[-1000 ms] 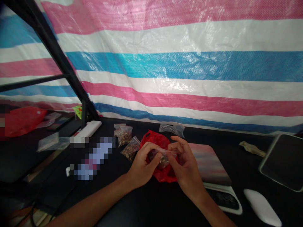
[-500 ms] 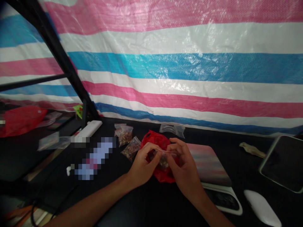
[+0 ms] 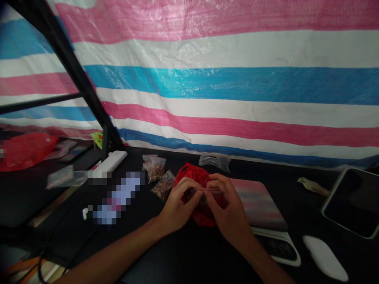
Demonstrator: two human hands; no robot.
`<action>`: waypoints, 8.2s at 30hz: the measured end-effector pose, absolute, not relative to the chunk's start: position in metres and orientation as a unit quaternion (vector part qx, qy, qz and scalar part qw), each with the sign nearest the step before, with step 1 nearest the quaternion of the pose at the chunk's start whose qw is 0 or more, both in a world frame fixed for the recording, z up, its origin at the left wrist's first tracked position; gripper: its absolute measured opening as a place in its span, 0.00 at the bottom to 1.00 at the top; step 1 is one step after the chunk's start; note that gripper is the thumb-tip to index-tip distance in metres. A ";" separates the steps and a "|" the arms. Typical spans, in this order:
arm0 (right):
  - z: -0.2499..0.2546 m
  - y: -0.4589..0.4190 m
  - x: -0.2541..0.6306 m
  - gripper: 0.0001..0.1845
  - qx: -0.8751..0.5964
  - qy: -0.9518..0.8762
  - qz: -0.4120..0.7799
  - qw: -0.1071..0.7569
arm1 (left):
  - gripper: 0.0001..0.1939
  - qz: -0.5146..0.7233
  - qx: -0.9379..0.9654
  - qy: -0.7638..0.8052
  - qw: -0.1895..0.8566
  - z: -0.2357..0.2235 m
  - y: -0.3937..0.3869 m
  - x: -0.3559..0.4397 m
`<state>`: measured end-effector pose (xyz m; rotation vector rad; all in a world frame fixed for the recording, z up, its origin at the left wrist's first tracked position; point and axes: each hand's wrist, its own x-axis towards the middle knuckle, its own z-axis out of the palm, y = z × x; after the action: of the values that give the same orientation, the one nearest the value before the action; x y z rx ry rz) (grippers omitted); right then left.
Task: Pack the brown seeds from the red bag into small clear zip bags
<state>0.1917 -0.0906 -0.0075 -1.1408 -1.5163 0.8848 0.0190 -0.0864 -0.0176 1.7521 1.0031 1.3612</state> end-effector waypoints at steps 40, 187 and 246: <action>0.012 -0.056 0.246 0.08 -0.531 -0.663 -0.015 0.528 | 0.12 0.500 0.580 0.636 -0.092 -0.008 -0.040 -0.047; -0.009 -0.084 0.200 0.17 -0.522 -0.792 0.065 0.311 | 0.09 0.566 0.617 0.504 0.211 -0.012 -0.073 0.006; 0.004 -0.087 0.202 0.19 -0.415 -0.841 0.121 0.325 | 0.16 0.354 0.823 0.416 0.158 -0.018 -0.075 0.002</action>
<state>0.2019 -0.0872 0.0036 -1.0871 -2.2060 0.3183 0.0015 -0.0754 -0.0178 2.3536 1.1886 1.0132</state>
